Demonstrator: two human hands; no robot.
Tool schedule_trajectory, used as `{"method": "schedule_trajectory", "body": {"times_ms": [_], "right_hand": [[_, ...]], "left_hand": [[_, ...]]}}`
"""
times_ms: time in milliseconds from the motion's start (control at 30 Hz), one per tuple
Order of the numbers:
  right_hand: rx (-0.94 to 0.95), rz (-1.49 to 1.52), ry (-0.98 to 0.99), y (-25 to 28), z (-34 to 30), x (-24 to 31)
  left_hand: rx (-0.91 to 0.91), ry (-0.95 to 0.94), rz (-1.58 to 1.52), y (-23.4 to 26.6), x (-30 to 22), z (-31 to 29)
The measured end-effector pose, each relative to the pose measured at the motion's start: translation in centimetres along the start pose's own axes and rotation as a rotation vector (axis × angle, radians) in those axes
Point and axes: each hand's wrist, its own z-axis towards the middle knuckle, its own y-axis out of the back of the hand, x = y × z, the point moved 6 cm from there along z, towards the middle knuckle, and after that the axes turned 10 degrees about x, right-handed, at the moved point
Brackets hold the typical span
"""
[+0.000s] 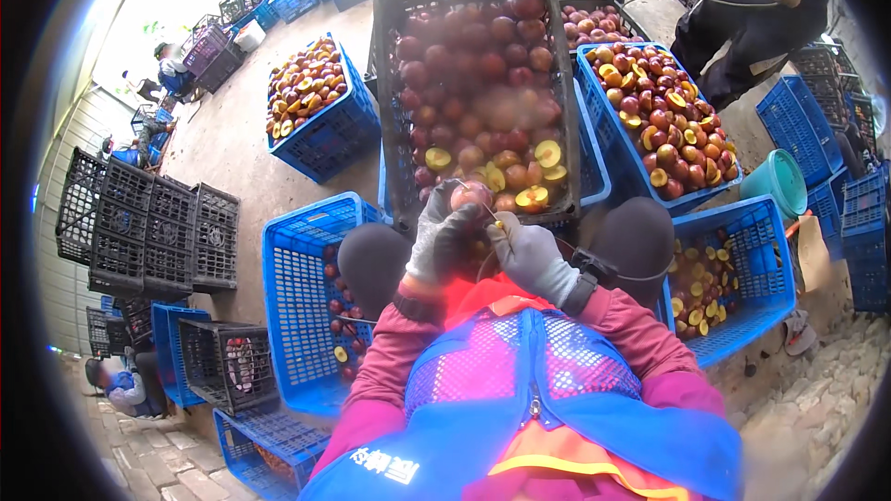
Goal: The person is sorting and cutting plums or similar small fruit in half using a small knife.
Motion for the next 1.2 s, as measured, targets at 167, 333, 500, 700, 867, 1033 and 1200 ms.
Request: {"method": "schedule_trajectory", "body": {"times_ms": [167, 333, 500, 700, 867, 1033, 1200], "right_hand": [[-0.019, -0.209, 0.039, -0.8, -1.2, 0.1], [0.014, -0.273, -0.002, -1.7, -0.9, -2.6], [-0.013, -0.157, -0.072, 1.5, -1.1, -1.5], [0.011, -0.262, 0.015, 1.8, -1.9, -0.4], [-0.054, -0.466, 0.103, 2.0, -4.8, -2.9], [-0.285, -0.041, 0.075, 8.9, -4.0, -0.6], [-0.325, 0.809, -0.155, 12.9, -1.0, 1.2]], "left_hand": [[-0.132, 0.172, -0.651, 3.2, 4.3, 1.7], [-0.145, -0.191, 0.862, 5.9, 1.2, 3.0], [-0.135, -0.128, 0.758, 0.8, 1.6, 1.6], [-0.183, 0.215, -0.109, -0.5, 3.5, 0.0], [0.039, 0.283, -0.498, -2.8, 3.3, 0.2], [0.078, 0.194, -0.412, -3.7, 0.8, 1.4], [0.009, 0.055, 0.206, -7.5, -0.5, 0.4]]}}
